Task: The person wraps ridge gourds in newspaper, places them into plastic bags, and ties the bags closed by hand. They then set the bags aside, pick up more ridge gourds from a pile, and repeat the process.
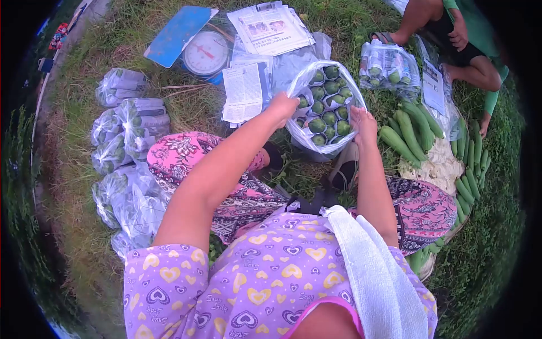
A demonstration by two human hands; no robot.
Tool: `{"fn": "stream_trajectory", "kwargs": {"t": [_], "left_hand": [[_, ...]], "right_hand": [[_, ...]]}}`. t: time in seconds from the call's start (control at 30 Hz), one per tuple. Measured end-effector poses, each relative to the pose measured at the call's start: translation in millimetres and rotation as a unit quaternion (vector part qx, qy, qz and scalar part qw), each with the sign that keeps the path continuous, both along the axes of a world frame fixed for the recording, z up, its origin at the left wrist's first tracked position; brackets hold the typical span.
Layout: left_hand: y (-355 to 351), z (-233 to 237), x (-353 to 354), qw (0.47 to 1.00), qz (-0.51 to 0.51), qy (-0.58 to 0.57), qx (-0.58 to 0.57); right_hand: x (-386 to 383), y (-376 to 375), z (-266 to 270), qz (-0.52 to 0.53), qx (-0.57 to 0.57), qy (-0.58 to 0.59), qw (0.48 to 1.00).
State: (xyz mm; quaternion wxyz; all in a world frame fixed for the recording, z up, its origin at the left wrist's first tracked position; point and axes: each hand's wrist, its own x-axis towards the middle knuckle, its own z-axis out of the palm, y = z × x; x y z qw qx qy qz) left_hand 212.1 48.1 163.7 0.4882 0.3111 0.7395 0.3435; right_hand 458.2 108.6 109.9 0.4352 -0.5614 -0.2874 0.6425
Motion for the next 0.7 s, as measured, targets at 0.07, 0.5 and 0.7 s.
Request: {"fn": "stream_trajectory", "kwargs": {"t": [0.07, 0.5, 0.7], "left_hand": [[2.2, -19.0, 3.8, 0.998, 0.049, -0.024, -0.008], [-11.3, -9.9, 14.0, 0.965, 0.149, -0.207, 0.066], [-14.3, 9.7, 19.9, 0.943, 0.135, -0.296, 0.071]], "right_hand": [[11.1, 8.9, 1.3, 0.104, 0.005, -0.168, 0.980], [-90.3, -43.4, 59.4, 0.540, 0.411, -0.434, 0.593], [-75.3, -37.6, 62.0, 0.576, 0.442, -0.401, 0.559]]}}
